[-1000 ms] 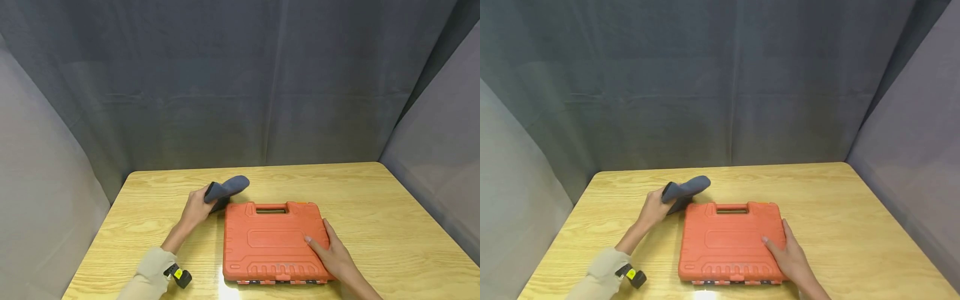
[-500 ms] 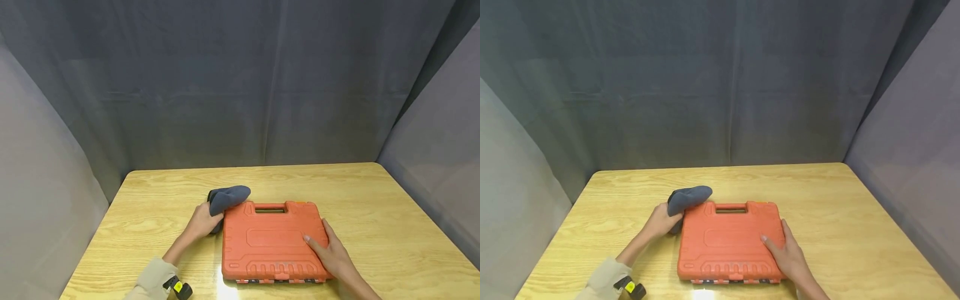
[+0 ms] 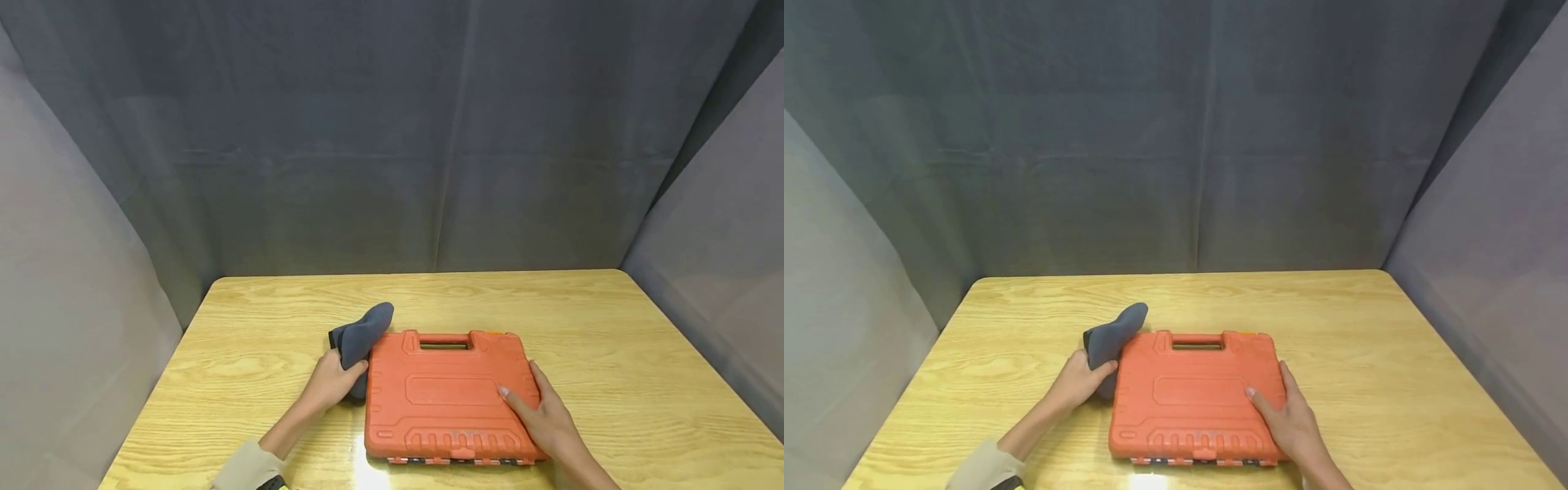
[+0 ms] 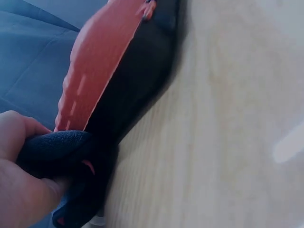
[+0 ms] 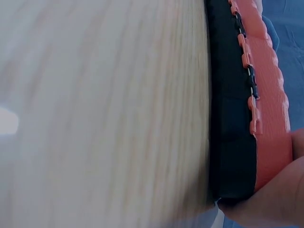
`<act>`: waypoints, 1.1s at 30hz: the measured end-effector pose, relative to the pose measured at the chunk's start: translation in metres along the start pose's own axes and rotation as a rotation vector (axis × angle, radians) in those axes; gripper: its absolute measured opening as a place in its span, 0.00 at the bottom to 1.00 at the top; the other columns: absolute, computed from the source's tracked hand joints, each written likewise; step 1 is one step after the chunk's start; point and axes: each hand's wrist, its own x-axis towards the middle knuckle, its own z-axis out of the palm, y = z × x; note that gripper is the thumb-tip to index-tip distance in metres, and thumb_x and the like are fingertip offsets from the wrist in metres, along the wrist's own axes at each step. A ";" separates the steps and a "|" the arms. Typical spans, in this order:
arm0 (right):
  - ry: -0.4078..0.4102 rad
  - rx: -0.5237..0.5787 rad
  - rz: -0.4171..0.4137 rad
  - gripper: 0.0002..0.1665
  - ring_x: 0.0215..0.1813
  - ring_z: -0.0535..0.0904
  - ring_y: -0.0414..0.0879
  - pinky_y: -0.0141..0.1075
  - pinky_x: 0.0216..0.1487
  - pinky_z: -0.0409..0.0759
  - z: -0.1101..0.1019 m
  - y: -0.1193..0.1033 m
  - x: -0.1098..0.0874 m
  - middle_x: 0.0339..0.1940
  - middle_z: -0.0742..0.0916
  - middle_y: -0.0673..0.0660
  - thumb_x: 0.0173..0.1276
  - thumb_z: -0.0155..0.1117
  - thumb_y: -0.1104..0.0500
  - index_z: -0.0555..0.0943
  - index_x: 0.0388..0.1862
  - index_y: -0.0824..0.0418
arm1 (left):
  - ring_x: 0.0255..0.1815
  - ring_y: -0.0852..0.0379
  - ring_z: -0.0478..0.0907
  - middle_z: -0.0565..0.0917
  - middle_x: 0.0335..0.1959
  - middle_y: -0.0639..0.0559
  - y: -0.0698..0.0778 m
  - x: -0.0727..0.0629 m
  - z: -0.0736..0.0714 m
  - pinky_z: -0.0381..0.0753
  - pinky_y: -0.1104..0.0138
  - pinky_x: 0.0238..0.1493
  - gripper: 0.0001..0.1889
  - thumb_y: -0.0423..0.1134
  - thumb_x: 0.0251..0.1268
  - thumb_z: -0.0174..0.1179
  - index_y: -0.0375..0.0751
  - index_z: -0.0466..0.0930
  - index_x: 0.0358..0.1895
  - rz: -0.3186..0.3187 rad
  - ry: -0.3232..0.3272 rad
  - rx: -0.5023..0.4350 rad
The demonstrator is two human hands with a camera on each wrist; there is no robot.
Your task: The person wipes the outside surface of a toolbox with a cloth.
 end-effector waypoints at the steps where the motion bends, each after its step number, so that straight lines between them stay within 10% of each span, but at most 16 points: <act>1: 0.001 0.000 0.000 0.63 0.72 0.59 0.74 0.63 0.66 0.65 0.000 0.000 0.000 0.76 0.54 0.78 0.71 0.58 0.34 0.34 0.81 0.66 | 0.40 0.51 0.82 0.82 0.42 0.41 0.000 -0.003 0.000 0.82 0.57 0.41 0.21 0.42 0.69 0.62 0.24 0.75 0.52 -0.001 -0.006 0.000; 33: -0.003 0.066 0.015 0.60 0.63 0.71 0.71 0.59 0.59 0.75 0.008 -0.005 0.004 0.70 0.64 0.81 0.73 0.58 0.36 0.40 0.79 0.74 | 0.49 0.39 0.83 0.83 0.48 0.35 0.007 -0.077 0.000 0.83 0.51 0.48 0.32 0.48 0.67 0.63 0.18 0.73 0.59 -0.092 -0.071 -0.054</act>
